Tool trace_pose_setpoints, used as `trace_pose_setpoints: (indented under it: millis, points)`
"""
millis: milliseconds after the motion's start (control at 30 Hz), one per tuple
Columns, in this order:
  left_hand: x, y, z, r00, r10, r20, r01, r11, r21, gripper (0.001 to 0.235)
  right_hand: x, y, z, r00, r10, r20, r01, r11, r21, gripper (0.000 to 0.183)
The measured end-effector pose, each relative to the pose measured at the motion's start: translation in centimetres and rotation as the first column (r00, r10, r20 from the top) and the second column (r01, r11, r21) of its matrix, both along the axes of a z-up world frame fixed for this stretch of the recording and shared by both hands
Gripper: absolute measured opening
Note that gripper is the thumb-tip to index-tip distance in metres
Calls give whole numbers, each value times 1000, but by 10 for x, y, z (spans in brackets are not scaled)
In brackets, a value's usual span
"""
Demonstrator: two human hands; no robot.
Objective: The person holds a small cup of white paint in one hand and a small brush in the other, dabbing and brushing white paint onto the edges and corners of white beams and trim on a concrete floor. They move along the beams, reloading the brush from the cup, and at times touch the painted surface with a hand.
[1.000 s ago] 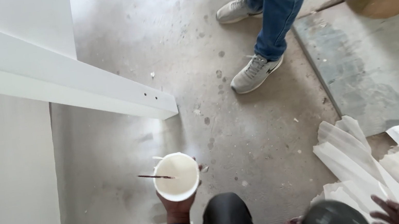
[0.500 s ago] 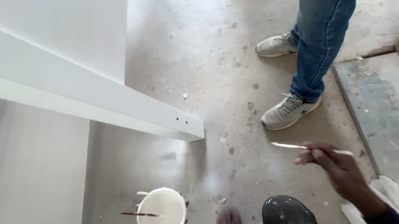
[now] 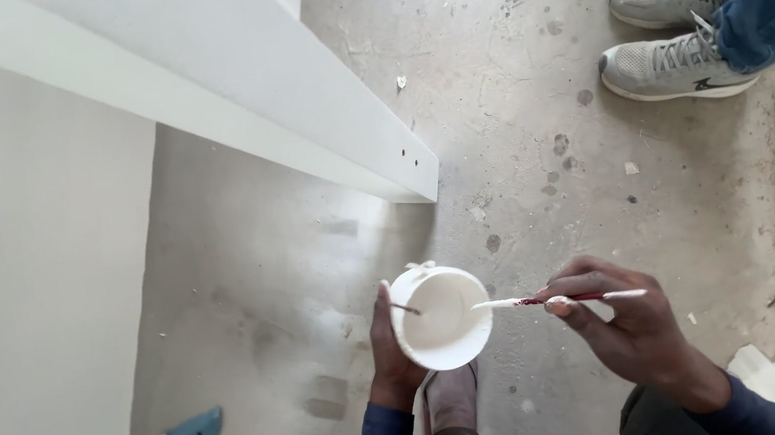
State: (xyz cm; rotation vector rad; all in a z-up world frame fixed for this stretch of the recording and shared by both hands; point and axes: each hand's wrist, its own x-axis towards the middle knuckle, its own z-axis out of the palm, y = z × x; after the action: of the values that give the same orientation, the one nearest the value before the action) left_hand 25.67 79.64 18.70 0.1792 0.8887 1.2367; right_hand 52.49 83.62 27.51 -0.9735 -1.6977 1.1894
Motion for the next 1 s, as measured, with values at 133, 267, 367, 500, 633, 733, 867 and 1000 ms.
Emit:
trace_pose_setpoints:
  millis: [133, 267, 367, 500, 633, 733, 867, 1000]
  points:
    - [-15, 14, -18, 999, -32, 40, 31, 999, 36, 75, -34, 14, -18, 984, 43, 175, -71, 985, 156, 12]
    - [-18, 21, -27, 997, -71, 42, 70, 997, 32, 75, -58, 19, -28, 965, 79, 250, -124, 978, 169, 18]
    - [-15, 20, -31, 997, -78, 21, 78, 997, 23, 75, -61, 16, -49, 925, 116, 361, -187, 968, 168, 19]
    - [-14, 19, -37, 997, -73, -29, 74, 997, 13, 76, -48, 7, -66, 943, 134, 304, -176, 977, 116, 19]
    - [-12, 15, -38, 998, -48, -28, 48, 999, -6, 75, -37, 6, -33, 966, 58, 252, -80, 994, 74, 17]
    - [-12, 14, -37, 1000, -17, 2, 17, 1000, -20, 75, -31, 1, -36, 978, -24, 208, 18, 999, 34, 16]
    - [-13, 16, -39, 1000, 3, 14, -3, 1000, -24, 75, -22, -6, -77, 990, -120, 77, 132, 974, -182, 19]
    - [-14, 24, -37, 998, 25, 53, -23, 999, -37, 76, -14, -3, -110, 951, -308, -40, 265, 871, -413, 24]
